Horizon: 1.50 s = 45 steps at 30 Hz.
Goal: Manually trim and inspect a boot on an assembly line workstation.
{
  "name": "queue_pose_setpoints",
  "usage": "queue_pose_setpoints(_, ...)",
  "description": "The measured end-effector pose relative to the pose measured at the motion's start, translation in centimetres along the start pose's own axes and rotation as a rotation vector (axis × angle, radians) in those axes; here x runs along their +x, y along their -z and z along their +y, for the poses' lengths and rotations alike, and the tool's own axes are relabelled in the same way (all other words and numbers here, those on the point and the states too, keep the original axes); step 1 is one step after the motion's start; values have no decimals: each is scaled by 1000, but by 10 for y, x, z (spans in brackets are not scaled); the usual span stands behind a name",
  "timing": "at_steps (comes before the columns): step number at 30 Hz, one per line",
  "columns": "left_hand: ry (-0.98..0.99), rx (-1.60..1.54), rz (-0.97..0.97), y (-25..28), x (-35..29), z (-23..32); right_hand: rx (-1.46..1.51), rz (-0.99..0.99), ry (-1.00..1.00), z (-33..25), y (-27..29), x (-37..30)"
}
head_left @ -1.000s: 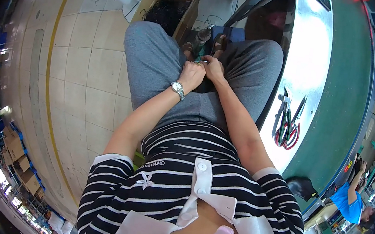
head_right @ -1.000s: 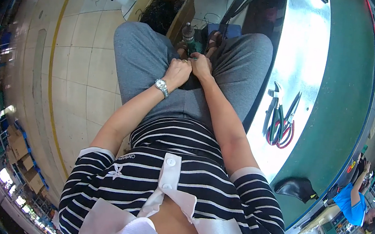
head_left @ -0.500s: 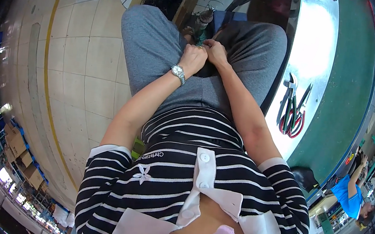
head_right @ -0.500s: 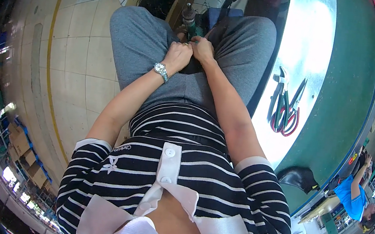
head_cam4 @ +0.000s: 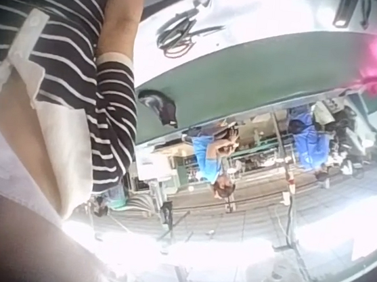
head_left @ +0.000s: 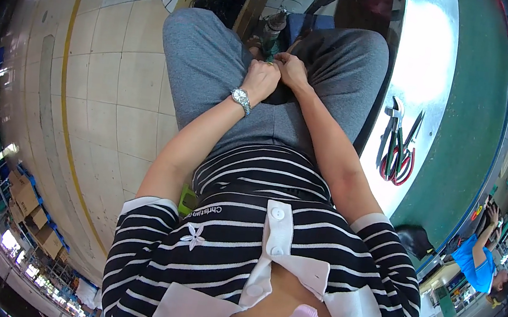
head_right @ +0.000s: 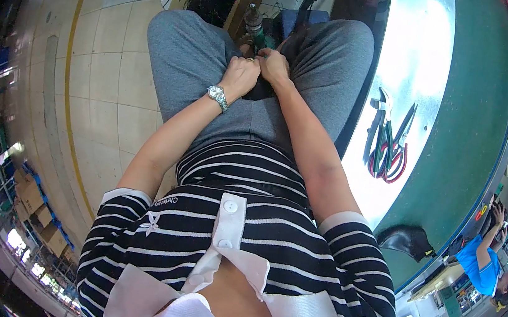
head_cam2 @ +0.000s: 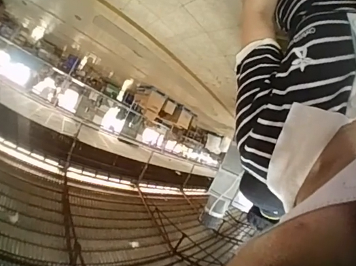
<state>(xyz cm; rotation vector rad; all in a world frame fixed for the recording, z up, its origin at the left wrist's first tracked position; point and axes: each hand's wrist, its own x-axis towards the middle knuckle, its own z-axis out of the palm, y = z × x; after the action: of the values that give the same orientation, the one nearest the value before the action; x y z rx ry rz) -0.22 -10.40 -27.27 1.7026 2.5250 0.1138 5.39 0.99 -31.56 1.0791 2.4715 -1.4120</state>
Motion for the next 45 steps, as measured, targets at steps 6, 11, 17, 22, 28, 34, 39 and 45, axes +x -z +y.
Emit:
queue_pose_setpoints(6, -11, -16, -27, 4, 0, -2, -8, 14, 2, -3, 0, 0)
queue_pose_setpoints(11, -1, 22, -18, 4, 0, 0, 16, 18, 18, -2, -1, 2)
queue_pose_setpoints(17, -3, 22, -12, 2, 2, 2, 11, 100, 93, 4, -2, 1)
queue_pose_setpoints(22, 0, -4, -78, -7, -7, -2, 141, 244, 111, -41, 15, -19)
queue_pose_setpoints(28, -38, -25, -99, 0, -2, 1, 165, 234, 231, -42, 22, -18)
queue_pose_setpoints(34, -31, 29, -29, 2, 4, -6, 221, 229, 120, -53, 26, -11)
queue_pose_setpoints(39, -63, -104, 94, -3, 13, -5, 260, 348, 249, -34, 24, -1)
queue_pose_setpoints(45, -93, 36, -96, -34, -13, -7, 273, 293, 329, -37, 12, -21)
